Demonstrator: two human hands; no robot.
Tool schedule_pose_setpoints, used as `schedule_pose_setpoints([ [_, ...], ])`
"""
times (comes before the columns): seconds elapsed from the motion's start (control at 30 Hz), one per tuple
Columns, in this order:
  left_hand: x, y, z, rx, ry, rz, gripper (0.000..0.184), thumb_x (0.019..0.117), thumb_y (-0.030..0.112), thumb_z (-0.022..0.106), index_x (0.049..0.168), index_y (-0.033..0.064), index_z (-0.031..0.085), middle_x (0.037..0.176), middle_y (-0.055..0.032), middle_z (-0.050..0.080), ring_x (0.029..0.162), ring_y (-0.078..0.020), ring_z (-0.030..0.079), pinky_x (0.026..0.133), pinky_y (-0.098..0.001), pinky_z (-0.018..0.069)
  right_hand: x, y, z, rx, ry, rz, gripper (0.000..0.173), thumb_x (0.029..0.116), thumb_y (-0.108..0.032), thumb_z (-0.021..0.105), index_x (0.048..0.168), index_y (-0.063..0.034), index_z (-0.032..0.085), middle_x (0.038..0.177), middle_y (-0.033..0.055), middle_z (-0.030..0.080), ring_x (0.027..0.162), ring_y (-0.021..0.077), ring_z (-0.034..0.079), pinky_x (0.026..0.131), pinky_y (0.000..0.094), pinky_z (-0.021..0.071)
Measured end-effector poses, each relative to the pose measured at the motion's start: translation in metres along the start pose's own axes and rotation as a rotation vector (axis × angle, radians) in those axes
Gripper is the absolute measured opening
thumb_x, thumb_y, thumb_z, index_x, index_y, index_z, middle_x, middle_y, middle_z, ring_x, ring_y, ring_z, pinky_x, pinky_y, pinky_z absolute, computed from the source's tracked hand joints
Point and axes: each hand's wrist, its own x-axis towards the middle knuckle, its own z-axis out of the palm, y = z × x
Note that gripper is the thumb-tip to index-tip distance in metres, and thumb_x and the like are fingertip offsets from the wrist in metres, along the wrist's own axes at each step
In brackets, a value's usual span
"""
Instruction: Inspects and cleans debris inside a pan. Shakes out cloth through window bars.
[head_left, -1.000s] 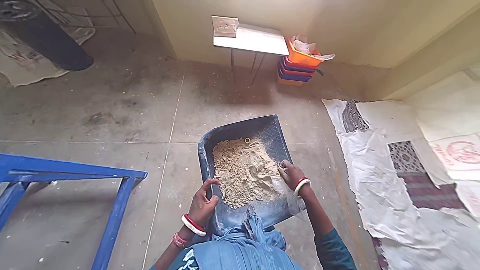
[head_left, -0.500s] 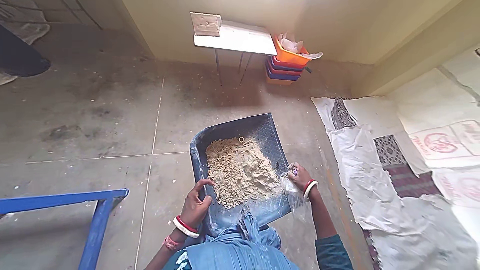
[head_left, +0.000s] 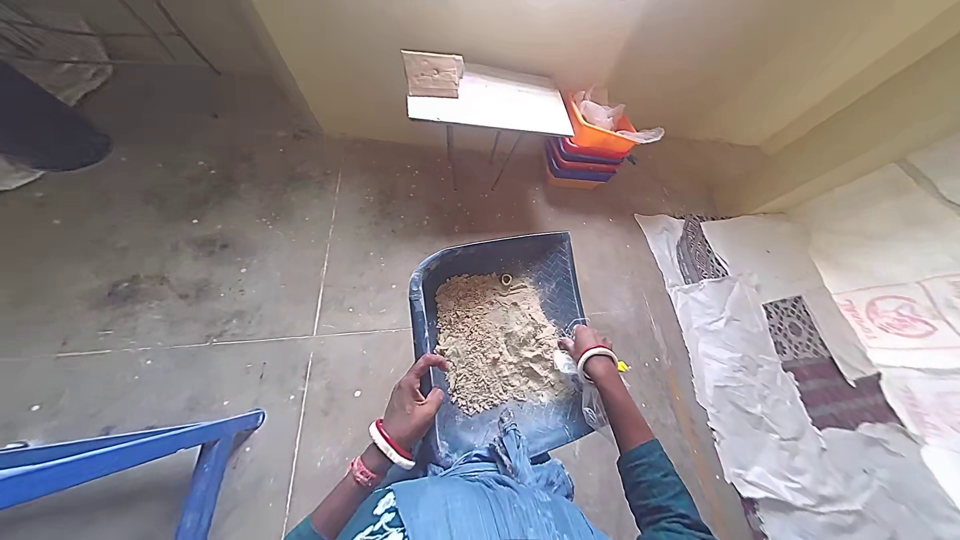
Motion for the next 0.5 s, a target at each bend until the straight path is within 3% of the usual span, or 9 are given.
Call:
schedule_pose_setpoints([
  [0.3,0.042,0.000,-0.022,0.001,-0.030,-0.017,0.040,0.0703,0.001,0.056,0.109,-0.0049,0.064,0.110,-0.0183,0.066,0.099,-0.0222,0.064,0.083,-0.0412,0.0522,0.030,-0.040,-0.027,-0.048,0.030,0.027,0.044,0.0999,-0.034,0.065,0.123,0.0038,0.066,0.130,0.0266,0.065,0.125,0.0415,0.062,0.100,0.0606,0.0490],
  [0.4,0.048,0.007,-0.025,0.021,-0.038,-0.051,0.041,0.0714,0.000,0.056,0.111,-0.0054,0.064,0.111,-0.0233,0.065,0.100,-0.0309,0.064,0.083,-0.0491,0.0513,0.031,-0.053,-0.033,-0.099,0.034,0.038,0.046,0.1016,-0.035,0.062,0.125,0.0049,0.064,0.132,0.0272,0.064,0.126,0.0409,0.062,0.099,0.0593,0.0492],
  [0.5,0.055,0.008,-0.028,0.027,-0.029,-0.059,0.040,0.0720,0.001,0.057,0.111,-0.0049,0.064,0.111,-0.0230,0.064,0.101,-0.0319,0.064,0.083,-0.0500,0.0511,0.041,-0.055,-0.038,-0.073,0.046,-0.008,0.050,0.1029,-0.041,0.060,0.120,0.0059,0.066,0.129,0.0275,0.065,0.124,0.0413,0.062,0.100,0.0597,0.0486],
])
